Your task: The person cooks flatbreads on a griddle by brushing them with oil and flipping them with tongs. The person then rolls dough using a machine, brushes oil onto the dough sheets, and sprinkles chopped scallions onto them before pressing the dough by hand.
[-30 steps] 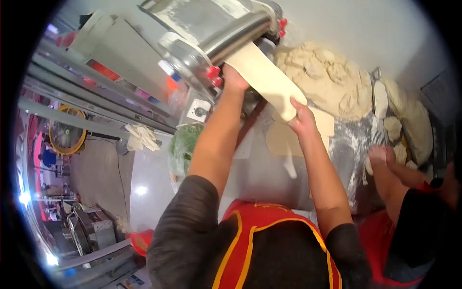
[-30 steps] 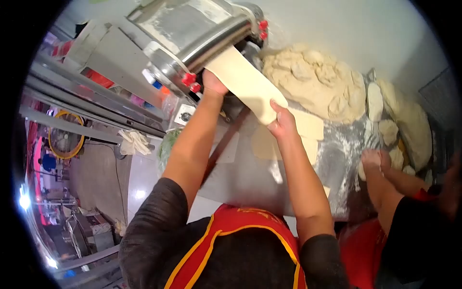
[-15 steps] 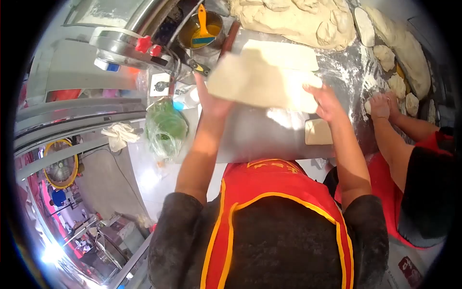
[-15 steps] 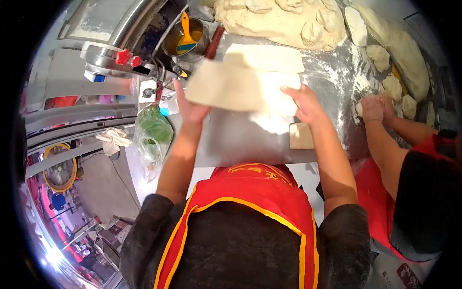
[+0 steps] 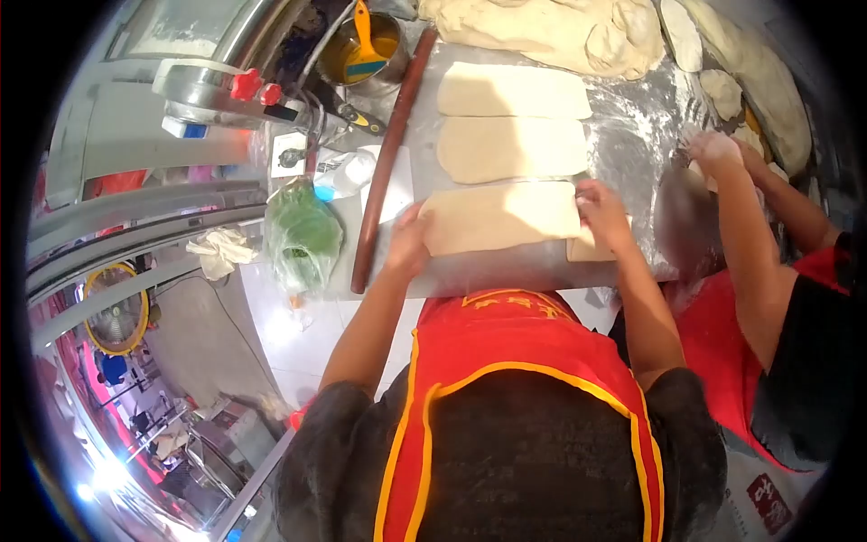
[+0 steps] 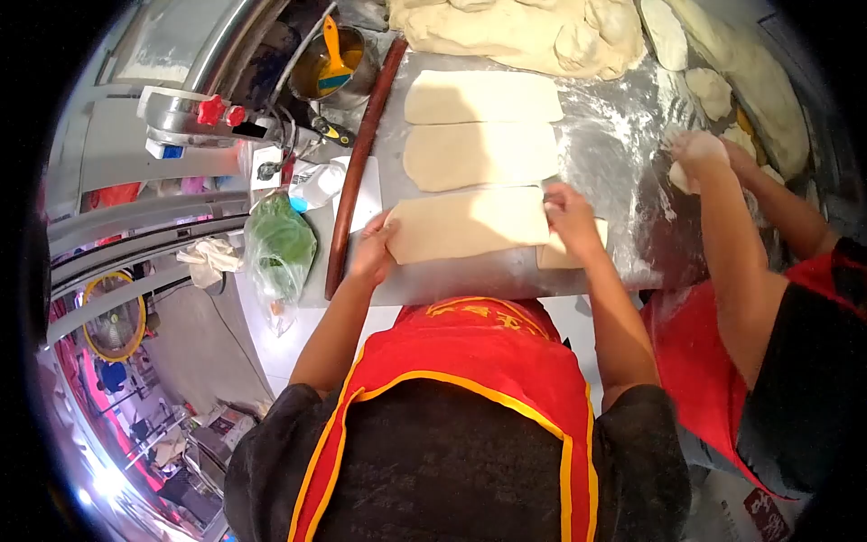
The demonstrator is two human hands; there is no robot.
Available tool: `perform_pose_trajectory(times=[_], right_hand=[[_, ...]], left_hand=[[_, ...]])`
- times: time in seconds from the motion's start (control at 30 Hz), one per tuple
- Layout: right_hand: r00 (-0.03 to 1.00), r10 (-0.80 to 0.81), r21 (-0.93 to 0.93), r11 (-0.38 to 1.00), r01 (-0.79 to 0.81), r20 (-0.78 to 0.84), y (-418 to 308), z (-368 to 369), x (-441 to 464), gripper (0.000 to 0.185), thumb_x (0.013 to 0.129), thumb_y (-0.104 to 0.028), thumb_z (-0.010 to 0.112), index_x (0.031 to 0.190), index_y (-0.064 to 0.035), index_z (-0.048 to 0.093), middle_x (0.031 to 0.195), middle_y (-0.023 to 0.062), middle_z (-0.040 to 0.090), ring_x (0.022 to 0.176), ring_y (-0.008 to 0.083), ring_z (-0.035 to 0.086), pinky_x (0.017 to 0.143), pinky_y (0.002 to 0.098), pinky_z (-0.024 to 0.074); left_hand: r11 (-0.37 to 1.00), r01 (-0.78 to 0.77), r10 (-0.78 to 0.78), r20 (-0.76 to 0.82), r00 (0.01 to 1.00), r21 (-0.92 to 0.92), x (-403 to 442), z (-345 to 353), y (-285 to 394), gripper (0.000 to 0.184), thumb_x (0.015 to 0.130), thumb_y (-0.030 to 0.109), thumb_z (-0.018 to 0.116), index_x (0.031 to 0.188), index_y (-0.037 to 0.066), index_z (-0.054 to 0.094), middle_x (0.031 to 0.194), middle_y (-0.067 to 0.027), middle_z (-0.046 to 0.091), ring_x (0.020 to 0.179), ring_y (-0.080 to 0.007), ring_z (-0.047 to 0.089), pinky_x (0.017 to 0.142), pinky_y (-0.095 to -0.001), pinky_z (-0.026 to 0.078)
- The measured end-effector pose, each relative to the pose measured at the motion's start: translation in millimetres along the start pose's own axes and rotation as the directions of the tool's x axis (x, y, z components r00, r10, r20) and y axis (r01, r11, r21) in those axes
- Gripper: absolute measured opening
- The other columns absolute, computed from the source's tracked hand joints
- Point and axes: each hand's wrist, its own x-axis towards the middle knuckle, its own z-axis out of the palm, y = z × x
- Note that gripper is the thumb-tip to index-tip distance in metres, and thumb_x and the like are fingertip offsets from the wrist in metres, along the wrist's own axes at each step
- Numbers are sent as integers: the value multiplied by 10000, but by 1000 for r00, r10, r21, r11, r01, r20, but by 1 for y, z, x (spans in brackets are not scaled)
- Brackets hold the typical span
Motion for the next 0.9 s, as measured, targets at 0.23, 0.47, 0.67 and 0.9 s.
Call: perform_pose_trajectory(times=[0.23, 0.47, 0.67, 0.9], right_hand=[[952, 119, -268, 943, -197, -280, 42, -50, -36, 625, 654, -231, 788, 1107, 59, 470, 938, 170, 611, 819, 255, 603, 753, 331, 485], [868, -454, -512, 804, 303, -199, 72, -46, -39, 337, 677, -125, 757, 879, 4, 520, 829, 105, 522, 653, 214, 527, 625, 303, 468], [978, -189, -247, 955, 162, -90, -1, -50, -98, 248, 745, -18, 640, 908, -18, 452, 746, 106, 549, 686, 159, 513, 622, 303, 450], [958, -115, 217, 960, 175, -261, -68, -66, -74, 241, 722, 16, 652, 875, -38, 474, 742, 40, 549, 688, 95, 533, 617, 240, 457]], left_hand=[[409, -478, 497, 249, 831, 778, -13, 35, 8, 340, 821, 116, 540, 1144, 14, 513, 1129, -172, 532, 1068, -334, 492, 939, -388, 382], [376, -760, 335, 687, 645, 530, 11, 135, -7, 367, 785, 162, 612, 1130, 58, 545, 1149, -142, 545, 1100, -322, 490, 928, -395, 400], [106, -933, -42, 939, 342, 344, 43, 227, -26, 523, 592, 233, 753, 1046, 42, 578, 1023, -156, 579, 1011, -338, 512, 821, -411, 439], [796, -493, 41, 782, 622, 351, 42, 198, 22, 483, 772, 221, 691, 1161, 8, 500, 988, -116, 616, 888, -189, 573, 781, -317, 457]])
